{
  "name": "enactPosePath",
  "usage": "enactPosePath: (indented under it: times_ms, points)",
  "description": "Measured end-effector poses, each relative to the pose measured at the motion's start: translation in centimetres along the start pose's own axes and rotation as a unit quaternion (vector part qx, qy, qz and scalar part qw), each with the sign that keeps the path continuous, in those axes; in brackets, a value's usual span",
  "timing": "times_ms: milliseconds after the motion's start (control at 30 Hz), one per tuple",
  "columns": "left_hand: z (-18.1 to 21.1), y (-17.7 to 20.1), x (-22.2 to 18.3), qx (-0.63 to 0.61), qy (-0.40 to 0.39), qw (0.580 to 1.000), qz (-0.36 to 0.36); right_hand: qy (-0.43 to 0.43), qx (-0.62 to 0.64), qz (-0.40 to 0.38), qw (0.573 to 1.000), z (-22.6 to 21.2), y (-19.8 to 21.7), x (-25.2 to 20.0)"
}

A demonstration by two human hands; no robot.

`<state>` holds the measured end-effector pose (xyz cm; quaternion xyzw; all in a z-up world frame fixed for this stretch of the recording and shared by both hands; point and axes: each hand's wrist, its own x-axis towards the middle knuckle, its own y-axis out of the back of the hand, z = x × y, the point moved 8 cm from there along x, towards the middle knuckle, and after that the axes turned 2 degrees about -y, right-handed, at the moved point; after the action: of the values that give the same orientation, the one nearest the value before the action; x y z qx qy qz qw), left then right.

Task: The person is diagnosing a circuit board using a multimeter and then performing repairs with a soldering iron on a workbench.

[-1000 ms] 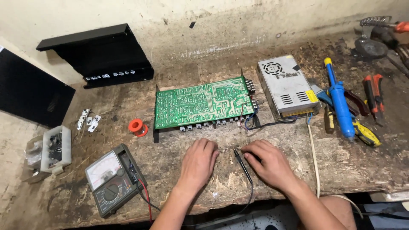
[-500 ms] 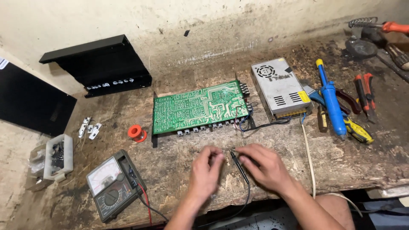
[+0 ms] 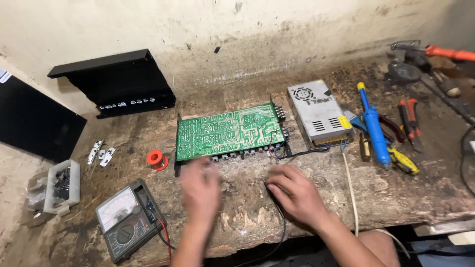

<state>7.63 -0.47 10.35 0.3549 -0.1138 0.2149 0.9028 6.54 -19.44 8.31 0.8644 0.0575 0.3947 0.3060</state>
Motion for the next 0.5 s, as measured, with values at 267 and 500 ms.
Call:
enactPosePath:
  times_ms: [267, 500]
  points:
    - [-11.9, -0.1, 3.7, 0.263, -0.026, 0.964, 0.03, -0.162, -0.316, -0.061, 0.933, 2.1, 1.1, 2.2]
    - [-11.0, 1.2, 3.3, 0.267, -0.053, 0.958, 0.086, -0.257, -0.23, -0.077, 0.936, 8.4, -0.3, -0.3]
